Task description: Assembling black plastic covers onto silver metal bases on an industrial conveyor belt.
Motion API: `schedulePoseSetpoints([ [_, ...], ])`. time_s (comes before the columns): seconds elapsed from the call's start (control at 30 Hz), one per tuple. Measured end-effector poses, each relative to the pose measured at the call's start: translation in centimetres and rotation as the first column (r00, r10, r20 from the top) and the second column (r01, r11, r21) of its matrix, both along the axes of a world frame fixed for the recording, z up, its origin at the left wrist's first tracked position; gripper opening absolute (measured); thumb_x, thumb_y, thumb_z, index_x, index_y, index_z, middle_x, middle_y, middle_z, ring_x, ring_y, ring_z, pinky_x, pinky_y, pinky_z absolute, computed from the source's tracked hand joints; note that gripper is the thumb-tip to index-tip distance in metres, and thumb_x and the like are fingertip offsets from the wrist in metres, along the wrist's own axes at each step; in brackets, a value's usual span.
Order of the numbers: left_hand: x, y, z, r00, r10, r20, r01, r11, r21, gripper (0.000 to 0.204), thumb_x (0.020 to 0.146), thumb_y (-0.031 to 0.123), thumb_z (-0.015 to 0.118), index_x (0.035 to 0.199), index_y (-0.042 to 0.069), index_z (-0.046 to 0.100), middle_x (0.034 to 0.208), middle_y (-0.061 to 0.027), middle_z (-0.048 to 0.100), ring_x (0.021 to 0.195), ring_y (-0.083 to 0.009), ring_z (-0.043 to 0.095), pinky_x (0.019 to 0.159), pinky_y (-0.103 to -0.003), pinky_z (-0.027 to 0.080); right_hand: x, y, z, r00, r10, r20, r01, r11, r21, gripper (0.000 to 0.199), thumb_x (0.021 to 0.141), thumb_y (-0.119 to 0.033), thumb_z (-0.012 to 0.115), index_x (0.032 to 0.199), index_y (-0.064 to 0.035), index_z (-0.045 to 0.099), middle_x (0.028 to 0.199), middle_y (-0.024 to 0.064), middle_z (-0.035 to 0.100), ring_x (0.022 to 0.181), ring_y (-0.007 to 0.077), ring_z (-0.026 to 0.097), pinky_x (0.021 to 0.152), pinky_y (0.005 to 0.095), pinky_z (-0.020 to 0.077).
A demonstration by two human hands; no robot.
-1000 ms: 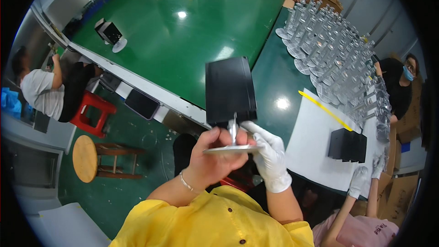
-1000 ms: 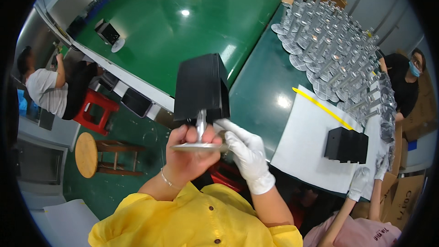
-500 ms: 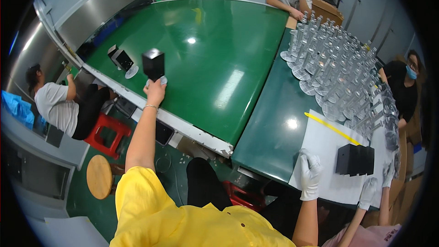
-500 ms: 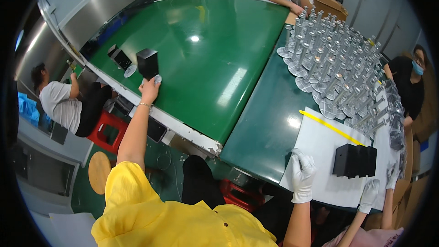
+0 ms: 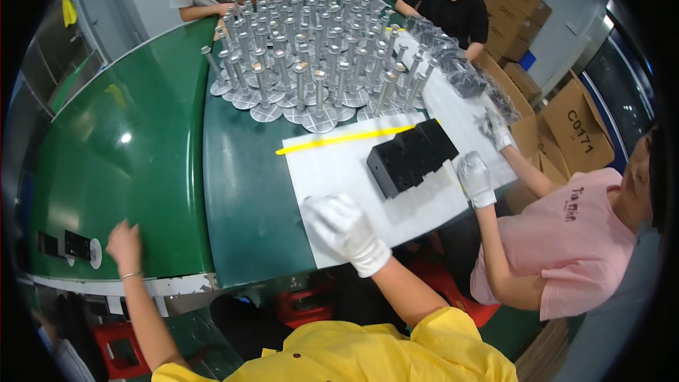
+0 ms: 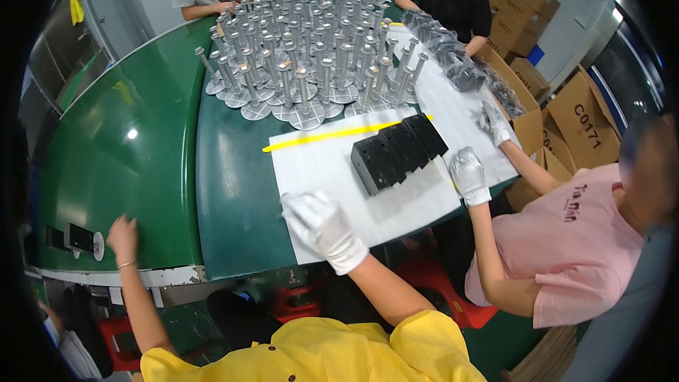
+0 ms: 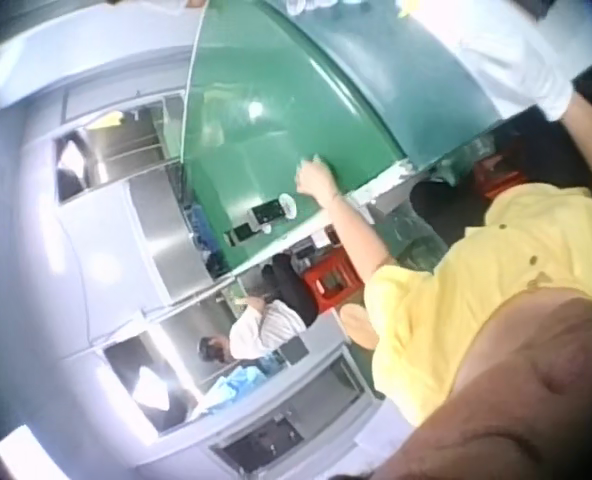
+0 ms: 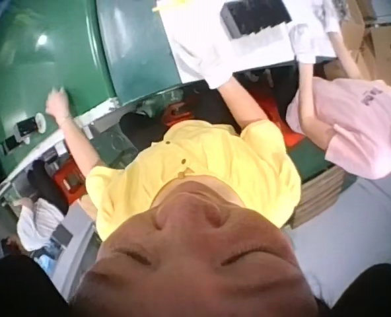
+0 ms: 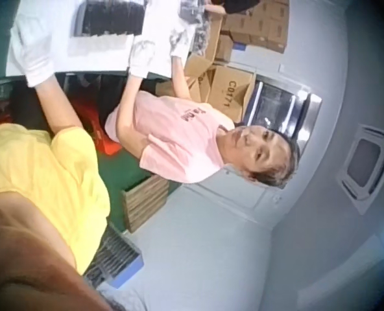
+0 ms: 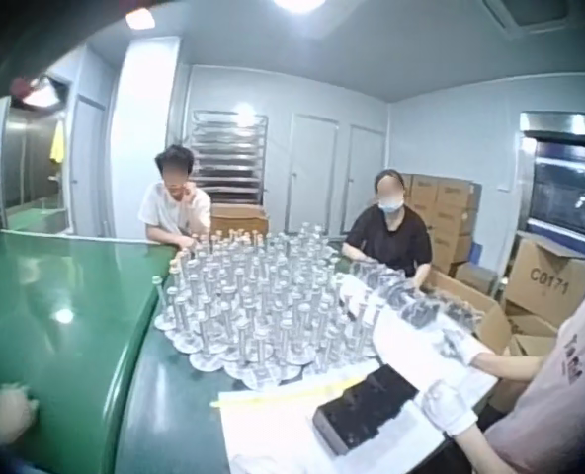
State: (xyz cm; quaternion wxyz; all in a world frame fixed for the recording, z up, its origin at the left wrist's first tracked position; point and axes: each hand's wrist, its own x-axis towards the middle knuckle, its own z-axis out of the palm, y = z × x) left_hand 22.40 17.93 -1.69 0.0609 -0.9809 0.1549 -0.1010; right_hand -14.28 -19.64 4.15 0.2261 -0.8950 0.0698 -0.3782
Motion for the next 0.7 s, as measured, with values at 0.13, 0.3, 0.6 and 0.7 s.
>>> schedulePoseSetpoints([
  [0.13, -8.6, -16.9, 7.6, 0.732, -0.667, 0.136, 0.674, 0.683, -0.281, 0.039, 0.086, 0.020, 0.074, 0.122, 0.007, 0.069, 0.127, -0.0172, 0.068, 0.124, -0.0375, 0.062, 0.102, -0.048, 0.050, -0.1, -5.1, 5.9, 0.956, -0.257, 0.143, 0.284, 0.934, -0.215, 0.028, 0.082, -0.004, 0.074, 0.111, -0.0033, 0.073, 0.096, 0.0111, 0.074, 0.090, 0.0300, 0.068, 0.081, 0.0398, 0.0527],
  [0.3, -11.2, -34.0, 3.0, 0.585, -0.808, -0.065, 0.773, 0.581, -0.255, 0.058, 0.102, 0.037, 0.055, 0.156, 0.020, 0.043, 0.167, -0.0079, 0.033, 0.156, -0.0376, 0.022, 0.116, -0.061, 0.028, 0.2, -9.9, 3.0, 0.860, -0.482, -0.167, 0.356, 0.801, -0.481, 0.049, 0.076, -0.036, 0.081, 0.110, -0.0038, 0.067, 0.110, 0.0179, 0.068, 0.115, 0.0411, 0.058, 0.113, 0.0596, 0.0341],
  [0.6, -10.2, -29.5, 2.6, 0.719, -0.693, -0.054, 0.665, 0.709, -0.237, 0.054, 0.102, 0.040, 0.052, 0.146, 0.010, 0.054, 0.152, -0.0096, 0.052, 0.151, -0.0329, 0.035, 0.115, -0.055, 0.033, -2.5, -4.7, 5.7, 0.962, -0.273, 0.021, 0.267, 0.915, -0.302, 0.045, 0.064, -0.011, 0.089, 0.098, -0.0072, 0.059, 0.114, 0.0119, 0.065, 0.111, 0.0360, 0.059, 0.095, 0.0473, 0.0475],
  [0.7, -12.0, -22.2, 1.8, 0.787, -0.616, 0.028, 0.596, 0.748, -0.293, 0.056, 0.099, 0.035, 0.061, 0.144, 0.003, 0.055, 0.150, -0.0186, 0.052, 0.147, -0.0346, 0.040, 0.109, -0.050, 0.039, -4.2, -3.3, 5.4, 0.945, -0.311, -0.103, 0.277, 0.926, -0.256, 0.062, 0.070, -0.012, 0.085, 0.127, -0.0038, 0.060, 0.128, 0.0178, 0.064, 0.113, 0.0396, 0.057, 0.100, 0.0472, 0.0466],
])
